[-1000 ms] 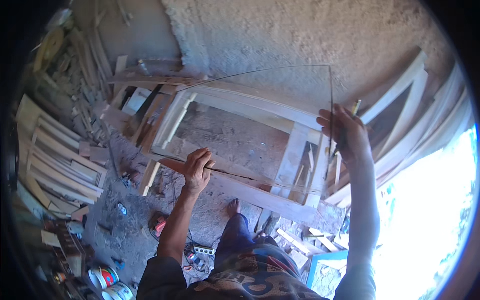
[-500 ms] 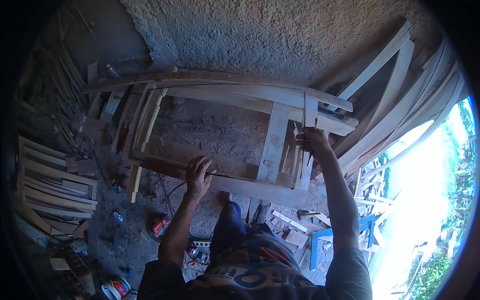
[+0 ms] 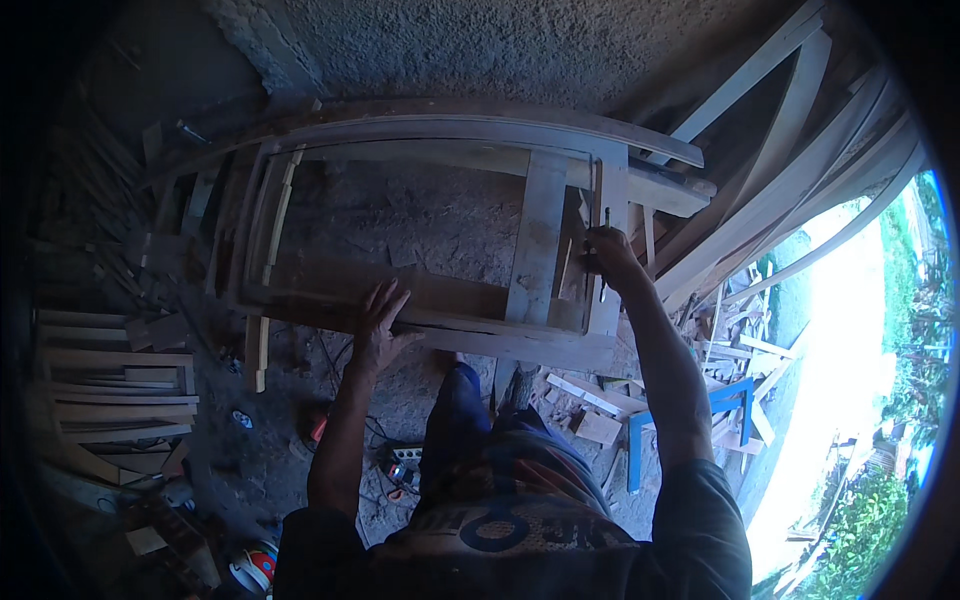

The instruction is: The person assembles a wooden frame by hand, positioning and aligning multiple wooden pieces. They use a pencil to mark alignment points and a hammer to secure joints. The person repeatedly adjusts the frame's position and checks alignment throughout the process.

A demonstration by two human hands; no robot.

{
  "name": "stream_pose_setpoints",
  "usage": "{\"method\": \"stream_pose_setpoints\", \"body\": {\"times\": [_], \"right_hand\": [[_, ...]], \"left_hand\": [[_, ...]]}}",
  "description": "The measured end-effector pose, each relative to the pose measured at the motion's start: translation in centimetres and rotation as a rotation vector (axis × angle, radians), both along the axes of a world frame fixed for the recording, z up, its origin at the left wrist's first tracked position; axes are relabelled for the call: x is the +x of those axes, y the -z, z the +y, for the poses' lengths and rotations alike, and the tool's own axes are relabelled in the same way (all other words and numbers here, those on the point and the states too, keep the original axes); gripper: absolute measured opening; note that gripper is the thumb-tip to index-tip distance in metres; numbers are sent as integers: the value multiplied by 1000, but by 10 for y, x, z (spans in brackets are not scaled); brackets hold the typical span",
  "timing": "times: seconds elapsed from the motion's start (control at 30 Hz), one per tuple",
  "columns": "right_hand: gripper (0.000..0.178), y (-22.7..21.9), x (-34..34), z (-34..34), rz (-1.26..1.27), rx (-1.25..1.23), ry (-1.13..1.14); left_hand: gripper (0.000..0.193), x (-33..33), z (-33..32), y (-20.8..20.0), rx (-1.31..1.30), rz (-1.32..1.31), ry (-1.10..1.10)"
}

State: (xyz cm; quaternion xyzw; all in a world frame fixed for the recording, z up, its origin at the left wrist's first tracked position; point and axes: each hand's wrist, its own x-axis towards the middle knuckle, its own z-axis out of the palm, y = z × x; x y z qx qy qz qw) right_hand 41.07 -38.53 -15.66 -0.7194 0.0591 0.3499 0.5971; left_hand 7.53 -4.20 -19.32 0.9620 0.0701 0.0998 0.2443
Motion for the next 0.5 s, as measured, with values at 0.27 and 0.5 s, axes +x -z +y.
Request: {"method": "stream_pose_setpoints", "body": {"times": [0.27,0.5], "right_hand": [[34,19,0,2,6,-14,17],[23,34,14,-2,-49,-99,-89]], "left_hand": [[77,-2,-1,10,8,-6,-12],[76,-4,-2,12,-40,-31,-16]]}}
